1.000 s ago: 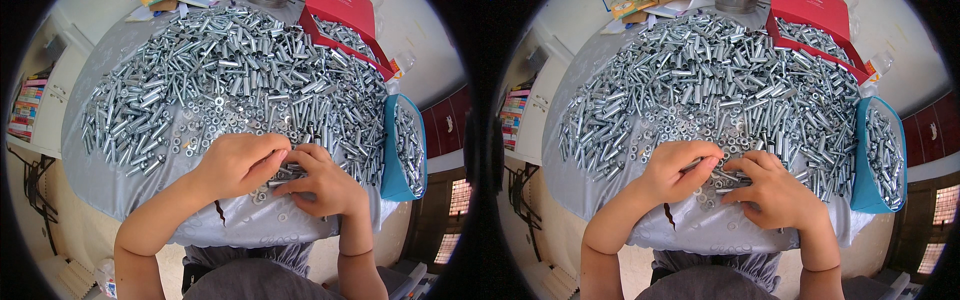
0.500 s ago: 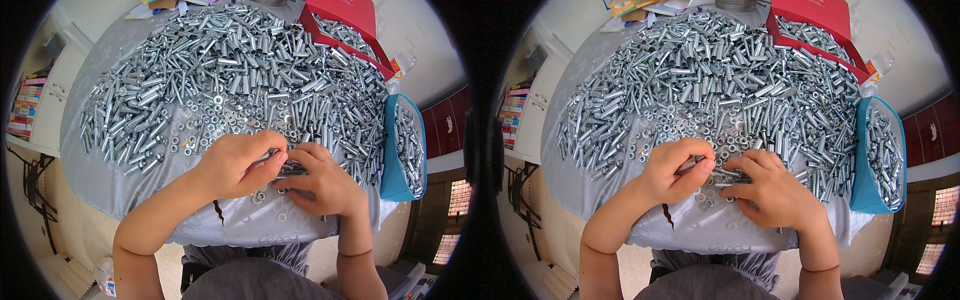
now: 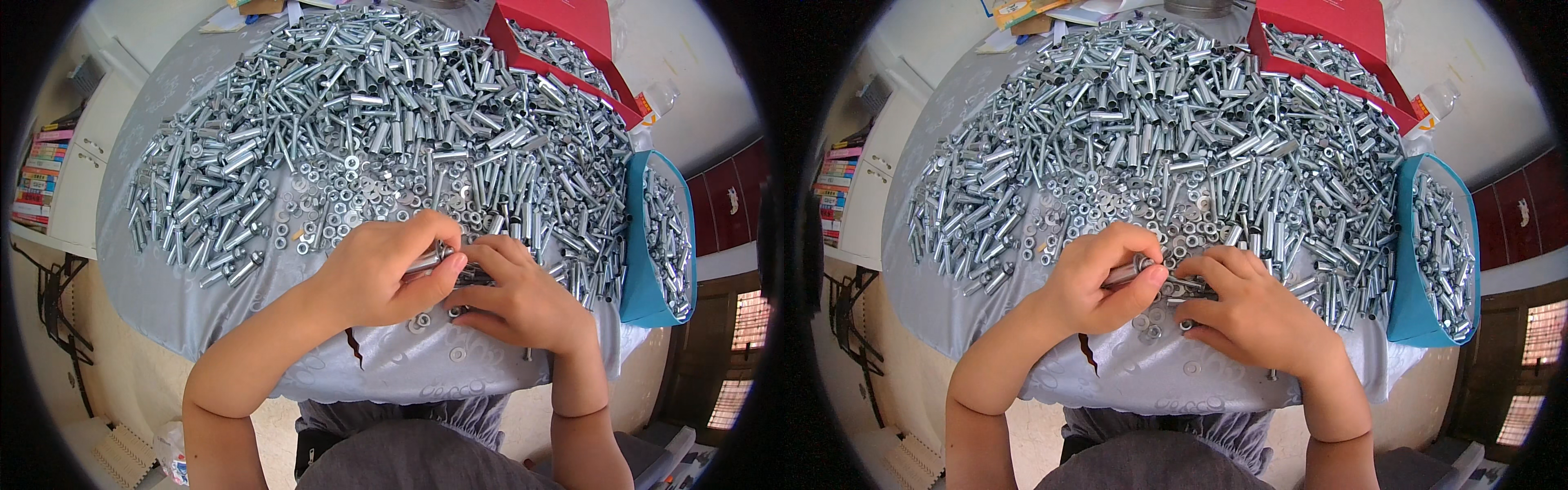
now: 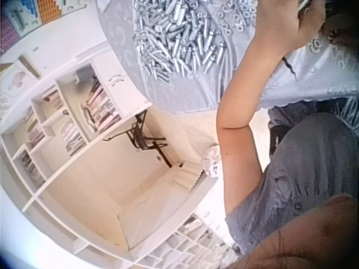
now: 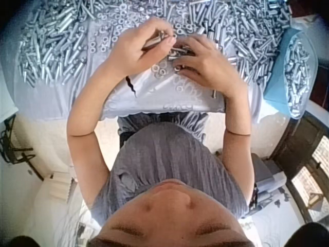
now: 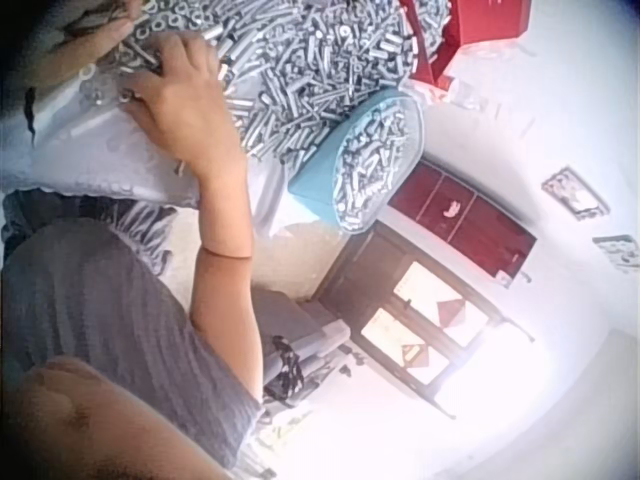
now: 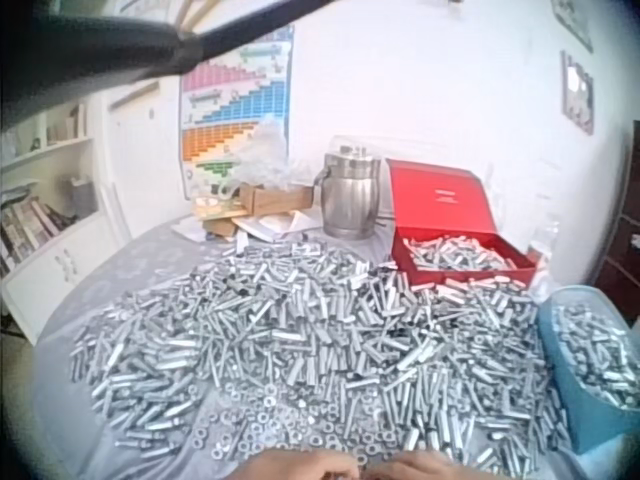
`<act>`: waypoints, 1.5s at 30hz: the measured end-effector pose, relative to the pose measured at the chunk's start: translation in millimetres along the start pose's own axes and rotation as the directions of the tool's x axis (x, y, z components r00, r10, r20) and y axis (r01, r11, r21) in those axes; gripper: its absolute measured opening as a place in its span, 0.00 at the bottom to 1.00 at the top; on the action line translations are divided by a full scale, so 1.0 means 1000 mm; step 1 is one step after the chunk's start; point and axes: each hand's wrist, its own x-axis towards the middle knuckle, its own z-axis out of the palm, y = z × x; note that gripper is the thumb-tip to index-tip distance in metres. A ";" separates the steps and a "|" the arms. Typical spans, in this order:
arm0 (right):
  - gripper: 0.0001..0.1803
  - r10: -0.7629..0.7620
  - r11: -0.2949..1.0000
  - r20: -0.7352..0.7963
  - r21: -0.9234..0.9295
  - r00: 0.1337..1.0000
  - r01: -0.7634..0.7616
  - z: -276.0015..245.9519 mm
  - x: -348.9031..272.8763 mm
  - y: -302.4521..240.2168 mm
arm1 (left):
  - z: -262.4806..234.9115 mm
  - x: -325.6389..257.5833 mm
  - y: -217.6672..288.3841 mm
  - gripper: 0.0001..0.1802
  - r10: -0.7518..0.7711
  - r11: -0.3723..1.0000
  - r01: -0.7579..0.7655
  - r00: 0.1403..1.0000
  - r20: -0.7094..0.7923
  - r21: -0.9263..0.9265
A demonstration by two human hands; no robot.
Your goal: The person repeatedly picks up metal bolts and washers from a large pile on a table, threads the washers onto the bolts by hand, and places the assembled units into a blue container. The process is continuous and repetitive throughout the clip.
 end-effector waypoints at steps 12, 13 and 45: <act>0.15 0.247 0.894 -0.460 0.447 0.853 -0.018 0.000 0.003 -0.003 | -0.002 -0.005 0.001 0.10 -0.062 0.993 0.072 0.993 0.103 -0.095; 0.15 0.242 0.888 -0.461 0.460 0.854 -0.004 0.002 0.003 -0.003 | -0.002 -0.005 0.001 0.10 -0.064 0.991 0.079 0.989 0.131 -0.110; 0.11 0.041 0.968 -0.336 0.248 0.941 0.047 0.017 0.009 -0.005 | 0.001 -0.005 0.004 0.13 -0.100 0.994 0.091 0.980 0.172 0.062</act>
